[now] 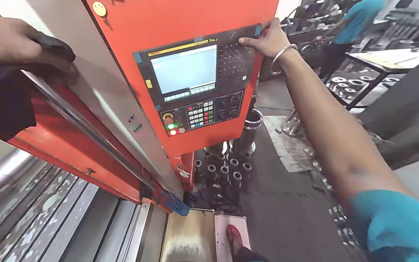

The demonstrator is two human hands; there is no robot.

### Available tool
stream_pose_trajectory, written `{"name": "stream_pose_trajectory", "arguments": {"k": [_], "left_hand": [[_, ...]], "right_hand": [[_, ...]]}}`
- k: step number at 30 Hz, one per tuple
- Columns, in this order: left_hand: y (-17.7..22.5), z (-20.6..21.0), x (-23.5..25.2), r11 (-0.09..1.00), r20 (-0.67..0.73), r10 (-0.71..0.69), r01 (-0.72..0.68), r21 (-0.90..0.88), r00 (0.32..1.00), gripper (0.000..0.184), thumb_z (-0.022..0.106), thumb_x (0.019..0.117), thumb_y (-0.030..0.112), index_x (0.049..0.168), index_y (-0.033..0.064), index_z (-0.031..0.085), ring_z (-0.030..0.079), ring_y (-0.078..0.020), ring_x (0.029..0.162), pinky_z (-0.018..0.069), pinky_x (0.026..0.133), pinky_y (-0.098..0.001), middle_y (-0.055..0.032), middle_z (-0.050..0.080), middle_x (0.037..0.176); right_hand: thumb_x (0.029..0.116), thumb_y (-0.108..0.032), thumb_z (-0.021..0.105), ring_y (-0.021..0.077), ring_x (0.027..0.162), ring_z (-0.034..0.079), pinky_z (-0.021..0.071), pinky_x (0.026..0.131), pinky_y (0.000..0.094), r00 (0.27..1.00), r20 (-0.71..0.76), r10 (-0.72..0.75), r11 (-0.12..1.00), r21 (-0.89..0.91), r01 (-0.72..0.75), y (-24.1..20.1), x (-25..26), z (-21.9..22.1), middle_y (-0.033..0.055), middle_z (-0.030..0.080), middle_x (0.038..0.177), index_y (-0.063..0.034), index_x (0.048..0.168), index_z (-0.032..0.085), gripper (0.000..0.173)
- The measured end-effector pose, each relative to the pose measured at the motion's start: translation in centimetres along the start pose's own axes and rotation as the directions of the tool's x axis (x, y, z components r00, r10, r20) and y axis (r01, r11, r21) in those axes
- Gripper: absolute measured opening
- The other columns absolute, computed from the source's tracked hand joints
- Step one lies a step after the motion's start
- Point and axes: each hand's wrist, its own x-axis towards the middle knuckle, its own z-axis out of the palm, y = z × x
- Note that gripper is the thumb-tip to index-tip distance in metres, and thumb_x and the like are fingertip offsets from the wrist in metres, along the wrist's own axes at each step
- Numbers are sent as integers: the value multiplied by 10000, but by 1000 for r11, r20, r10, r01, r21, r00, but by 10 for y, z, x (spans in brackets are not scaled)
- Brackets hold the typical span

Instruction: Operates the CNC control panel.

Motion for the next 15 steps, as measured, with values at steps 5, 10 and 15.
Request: {"name": "stream_pose_trajectory", "arguments": {"k": [5, 10, 15], "left_hand": [[-7, -5, 5, 996, -14, -37, 38, 82, 999, 78, 652, 988, 192, 956, 129, 686, 707, -45, 750, 594, 670, -259, -5, 750, 829], [-20, 0, 10, 999, -126, 11, -5, 49, 992, 140, 663, 992, 208, 986, 73, 695, 715, -148, 756, 596, 701, -380, -79, 746, 845], [-21, -7, 15, 999, -42, -41, 42, 31, 998, 154, 662, 967, 261, 955, 116, 713, 729, -104, 759, 613, 679, -296, -46, 763, 852]], "right_hand": [[763, -536, 867, 373, 1090, 654, 498, 972, 607, 1000, 21, -14, 1000, 1, 14, 3, 1, 0, 216, 649, 1199, -26, 1461, 381, 991], [809, -483, 853, 356, 1043, 665, 531, 939, 573, 998, 68, 6, 999, 35, -9, 8, 4, -4, 233, 632, 1217, -8, 1424, 436, 882], [693, -548, 909, 396, 1123, 658, 510, 971, 623, 1000, 21, 4, 1000, -19, -4, 8, 0, 9, 241, 634, 1264, -42, 1480, 333, 1099]]}}
